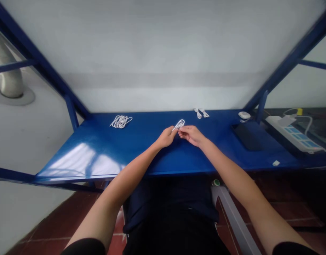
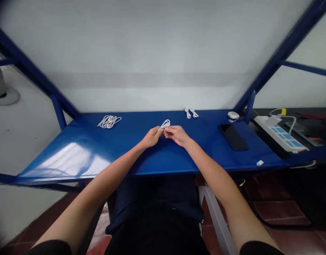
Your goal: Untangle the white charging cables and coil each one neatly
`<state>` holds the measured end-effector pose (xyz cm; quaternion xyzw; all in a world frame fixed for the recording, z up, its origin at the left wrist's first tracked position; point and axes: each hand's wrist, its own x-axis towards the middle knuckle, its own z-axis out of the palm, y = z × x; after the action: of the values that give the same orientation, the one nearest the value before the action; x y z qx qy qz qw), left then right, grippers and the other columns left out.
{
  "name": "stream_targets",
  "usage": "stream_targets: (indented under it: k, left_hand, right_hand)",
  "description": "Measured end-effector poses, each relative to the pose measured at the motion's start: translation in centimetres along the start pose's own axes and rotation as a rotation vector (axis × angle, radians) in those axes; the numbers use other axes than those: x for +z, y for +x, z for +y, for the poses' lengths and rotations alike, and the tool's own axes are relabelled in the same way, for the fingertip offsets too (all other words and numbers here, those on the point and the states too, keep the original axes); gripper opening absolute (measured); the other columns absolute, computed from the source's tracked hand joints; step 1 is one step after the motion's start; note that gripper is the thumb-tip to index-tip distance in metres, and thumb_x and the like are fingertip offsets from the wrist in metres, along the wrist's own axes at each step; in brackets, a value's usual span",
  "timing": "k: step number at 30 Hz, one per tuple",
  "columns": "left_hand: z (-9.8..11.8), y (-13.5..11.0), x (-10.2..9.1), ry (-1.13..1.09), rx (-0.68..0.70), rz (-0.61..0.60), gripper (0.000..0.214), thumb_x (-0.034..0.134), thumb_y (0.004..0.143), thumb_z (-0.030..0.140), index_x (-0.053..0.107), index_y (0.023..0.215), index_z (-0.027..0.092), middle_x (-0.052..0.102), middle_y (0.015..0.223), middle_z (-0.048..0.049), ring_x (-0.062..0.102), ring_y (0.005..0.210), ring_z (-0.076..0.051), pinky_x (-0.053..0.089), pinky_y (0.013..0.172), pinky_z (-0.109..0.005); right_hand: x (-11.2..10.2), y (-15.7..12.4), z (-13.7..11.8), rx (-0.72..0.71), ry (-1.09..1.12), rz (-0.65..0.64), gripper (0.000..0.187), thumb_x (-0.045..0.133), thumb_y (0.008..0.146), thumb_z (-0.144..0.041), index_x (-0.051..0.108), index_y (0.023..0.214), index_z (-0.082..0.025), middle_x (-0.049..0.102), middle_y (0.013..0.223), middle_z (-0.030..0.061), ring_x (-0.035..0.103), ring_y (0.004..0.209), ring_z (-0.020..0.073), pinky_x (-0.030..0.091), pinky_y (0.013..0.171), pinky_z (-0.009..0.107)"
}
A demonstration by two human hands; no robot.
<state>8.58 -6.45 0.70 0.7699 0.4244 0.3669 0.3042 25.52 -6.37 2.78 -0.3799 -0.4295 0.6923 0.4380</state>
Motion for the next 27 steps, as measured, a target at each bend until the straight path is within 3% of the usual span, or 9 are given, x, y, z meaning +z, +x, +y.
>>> stream_targets:
  k: [10,13,20,23,27]
  left_hand:
    - [1.1,-0.3,-0.2,-0.451,-0.179,-0.139,0.043,0.039,0.092,0.059,0.043,0.079,0.019,0.038,0.059,0.0064,0.034,0.047,-0.006,0.029,0.044,-0.019]
    - [1.5,-0.3,-0.3,-0.520,-0.224,-0.122,0.042,0.037,0.093,0.059,0.042,0.080,0.019,0.035,0.058,0.0072,0.031,0.043,-0.005,0.024,0.040,-0.017]
    - [1.8,-0.1,-0.4,-0.504,-0.325,-0.087,0.038,0.046,0.091,0.053,0.044,0.075,0.019,0.034,0.055,0.0078,0.029,0.041,-0.004,0.022,0.038,-0.017]
    - [1.5,0.1,-0.5,-0.442,-0.281,-0.060,0.036,0.044,0.092,0.052,0.048,0.078,0.019,0.038,0.056,0.0073,0.031,0.042,-0.005,0.025,0.041,-0.018]
    - [0.9,0.1,-0.6,-0.196,-0.147,-0.009,0.041,0.041,0.092,0.052,0.056,0.081,0.015,0.052,0.065,0.0022,0.046,0.057,-0.009,0.037,0.054,-0.021]
  right_hand:
    - [-0.4,0.0,-0.2,-0.029,-0.036,-0.017,0.016,0.078,0.065,-0.024,0.066,0.065,-0.013,0.064,0.062,0.0027,0.056,0.054,0.0091,0.045,0.048,0.020]
    - [-0.3,-0.2,-0.3,-0.049,-0.072,-0.040,0.019,0.078,0.065,-0.028,0.065,0.063,-0.014,0.062,0.060,0.0020,0.054,0.052,0.0091,0.042,0.046,0.021]
    - [-0.2,-0.2,-0.1,-0.062,-0.143,-0.077,0.020,0.076,0.066,-0.031,0.065,0.062,-0.014,0.062,0.058,0.0024,0.051,0.049,0.0090,0.040,0.046,0.022]
    - [-0.2,-0.3,-0.1,-0.068,-0.140,-0.085,0.019,0.076,0.065,-0.030,0.066,0.062,-0.014,0.062,0.059,0.0031,0.052,0.050,0.0092,0.040,0.047,0.022]
    - [-0.1,-0.3,-0.2,-0.057,-0.119,-0.070,0.019,0.076,0.065,-0.029,0.066,0.062,-0.014,0.062,0.059,0.0030,0.052,0.050,0.0092,0.040,0.046,0.022]
